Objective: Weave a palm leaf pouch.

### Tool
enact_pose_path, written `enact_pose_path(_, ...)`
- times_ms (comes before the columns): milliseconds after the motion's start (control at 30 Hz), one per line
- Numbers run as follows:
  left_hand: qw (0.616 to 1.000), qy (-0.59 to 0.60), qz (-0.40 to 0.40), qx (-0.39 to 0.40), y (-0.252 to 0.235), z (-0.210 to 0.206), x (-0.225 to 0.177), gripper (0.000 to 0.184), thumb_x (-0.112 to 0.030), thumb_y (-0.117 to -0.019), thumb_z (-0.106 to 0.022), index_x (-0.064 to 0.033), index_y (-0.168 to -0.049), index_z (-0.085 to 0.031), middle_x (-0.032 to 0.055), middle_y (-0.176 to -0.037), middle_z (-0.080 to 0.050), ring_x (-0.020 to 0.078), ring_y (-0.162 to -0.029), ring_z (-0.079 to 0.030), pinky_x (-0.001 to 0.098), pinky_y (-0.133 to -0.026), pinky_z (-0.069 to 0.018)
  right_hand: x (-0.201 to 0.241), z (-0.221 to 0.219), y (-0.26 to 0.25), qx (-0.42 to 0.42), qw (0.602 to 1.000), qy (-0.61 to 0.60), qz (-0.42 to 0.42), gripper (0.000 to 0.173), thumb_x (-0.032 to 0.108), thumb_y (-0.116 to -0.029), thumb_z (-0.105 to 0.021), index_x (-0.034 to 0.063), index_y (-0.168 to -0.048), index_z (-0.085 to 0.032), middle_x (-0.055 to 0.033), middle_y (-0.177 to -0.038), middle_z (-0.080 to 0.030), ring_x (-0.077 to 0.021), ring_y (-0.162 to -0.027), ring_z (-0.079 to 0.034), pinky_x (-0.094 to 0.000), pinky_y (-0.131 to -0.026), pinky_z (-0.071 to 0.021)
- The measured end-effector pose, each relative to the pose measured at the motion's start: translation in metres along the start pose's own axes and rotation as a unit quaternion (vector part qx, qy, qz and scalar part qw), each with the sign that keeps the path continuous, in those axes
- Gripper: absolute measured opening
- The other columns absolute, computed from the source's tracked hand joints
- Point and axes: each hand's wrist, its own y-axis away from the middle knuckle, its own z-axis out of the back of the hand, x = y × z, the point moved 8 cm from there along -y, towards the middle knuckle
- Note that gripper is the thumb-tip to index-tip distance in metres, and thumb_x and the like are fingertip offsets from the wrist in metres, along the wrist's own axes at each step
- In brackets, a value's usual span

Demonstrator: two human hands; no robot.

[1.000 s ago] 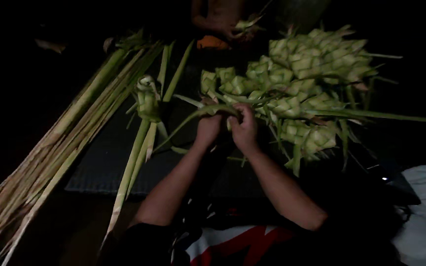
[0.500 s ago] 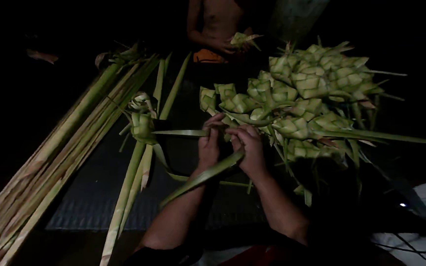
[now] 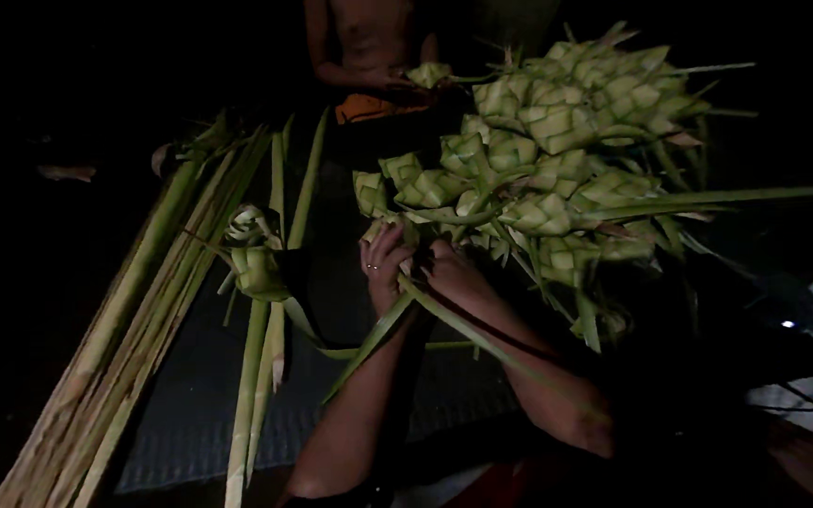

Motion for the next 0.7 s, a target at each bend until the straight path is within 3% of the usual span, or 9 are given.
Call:
enact_pose_path(67,1.0,0.02,-0.001,0.009,0.001,-0.001,0.0,0.019,-0.025,-0.1003,-0.057,-0.0081,-0.101,-0.065,0.0103,-0.139,-0.062,0.0276,-0.147,-0.039,0.056,-0.125,-0.0122,-0.012,-0.009,-0.014,0.025,0.996,-0.085,0.0,0.029,0.006,-0.101,-0.058,-0.0072,-0.126,-0.066,-0.0294,-0.14,-0.052,-0.0447,-0.127,-0.054,-0.0564,-0.105,-0.0451)
enact_pose_path(167,0.998,0.056,0.025,-0.027,0.001,0.0,0.004,0.019,-0.02,-0.1041,-0.052,-0.0058,-0.101,-0.065,0.0114,-0.135,-0.065,0.0292,-0.145,-0.042,0.0542,-0.125,-0.0174,-0.024,-0.013,-0.019,0.026,0.962,-0.271,-0.011,0.044,-0.004,-0.097,-0.056,0.0007,-0.141,-0.058,-0.0238,-0.141,-0.054,-0.0353,-0.127,-0.055,-0.0505,-0.105,-0.0468)
enact_pose_path(200,0.996,0.074,0.041,-0.039,0.001,0.0,0.006,0.02,-0.019,-0.1057,-0.048,-0.0057,-0.102,-0.063,0.0113,-0.135,-0.065,0.0286,-0.145,-0.043,0.0513,-0.125,-0.0192,-0.025,-0.015,-0.014,0.032,0.938,-0.343,-0.04,0.044,-0.004,-0.1003,-0.053,0.0047,-0.144,-0.056,-0.0205,-0.142,-0.055,-0.031,-0.128,-0.055,-0.0484,-0.106,-0.0469)
enact_pose_path(267,0.991,0.111,0.056,-0.05,0.002,0.0,0.012,0.021,-0.024,-0.1081,-0.045,-0.0107,-0.105,-0.061,0.0069,-0.136,-0.064,0.0248,-0.145,-0.043,0.0464,-0.125,-0.0242,-0.026,-0.021,-0.005,0.005,0.892,-0.447,-0.069,0.035,0.006,-0.1046,-0.053,0.0061,-0.139,-0.059,-0.016,-0.13,-0.063,-0.0234,-0.113,-0.062,-0.0422,-0.095,-0.0521)
enact_pose_path(333,0.991,0.12,0.057,-0.024,0.004,0.0,0.014,0.023,-0.03,-0.1079,-0.046,-0.0129,-0.109,-0.06,0.0053,-0.143,-0.06,0.0239,-0.148,-0.039,0.0473,-0.125,-0.0224,-0.023,-0.03,-0.003,0.001,0.875,-0.477,-0.077,0.027,0.01,-0.1051,-0.054,0.0039,-0.13,-0.063,-0.0138,-0.118,-0.066,-0.0191,-0.103,-0.063,-0.0382,-0.089,-0.0534)
enact_pose_path(433,0.995,0.077,0.064,-0.012,0.005,0.002,0.006,0.022,-0.026,-0.1085,-0.042,-0.01,-0.107,-0.058,0.0077,-0.146,-0.058,0.0266,-0.15,-0.036,0.051,-0.126,-0.0167,-0.019,-0.037,-0.003,0.032,0.861,-0.495,-0.109,0.026,0.01,-0.1064,-0.053,0.0033,-0.13,-0.06,-0.0121,-0.12,-0.063,-0.0154,-0.108,-0.06,-0.034,-0.095,-0.0503)
enact_pose_path(500,0.993,0.095,0.066,-0.023,0.005,0.0,0.006,0.022,-0.026,-0.1087,-0.042,-0.0116,-0.105,-0.058,0.0066,-0.144,-0.059,0.0261,-0.149,-0.037,0.0503,-0.126,-0.0169,-0.028,-0.044,-0.009,-0.01,0.812,-0.574,-0.104,0.03,0.007,-0.1051,-0.053,0.0055,-0.135,-0.058,-0.0071,-0.12,-0.063,-0.0093,-0.104,-0.06,-0.0277,-0.092,-0.0514)
enact_pose_path(567,0.992,0.112,0.059,-0.023,0.008,-0.003,0.009,0.021,-0.024,-0.1083,-0.043,-0.0115,-0.109,-0.059,0.0065,-0.145,-0.059,0.0255,-0.149,-0.037,0.0485,-0.126,-0.02,-0.034,-0.049,-0.013,-0.041,0.776,-0.624,-0.081,0.032,0.007,-0.1049,-0.052,0.0048,-0.137,-0.057,-0.0078,-0.121,-0.064,-0.0104,-0.105,-0.062,-0.0288,-0.091,-0.0535)
enact_pose_path(700,0.982,0.176,0.063,-0.016,0.009,-0.004,0.018,0.022,-0.033,-0.1085,-0.044,-0.0167,-0.111,-0.059,0.0039,-0.147,-0.055,0.0247,-0.147,-0.039,0.0458,-0.123,-0.0298,-0.034,-0.05,-0.008,-0.054,0.756,-0.64,-0.127,0.024,0.011,-0.1022,-0.059,0.0077,-0.125,-0.063,-0.0038,-0.108,-0.065,-0.0099,-0.095,-0.061,-0.0301,-0.084,-0.0528)
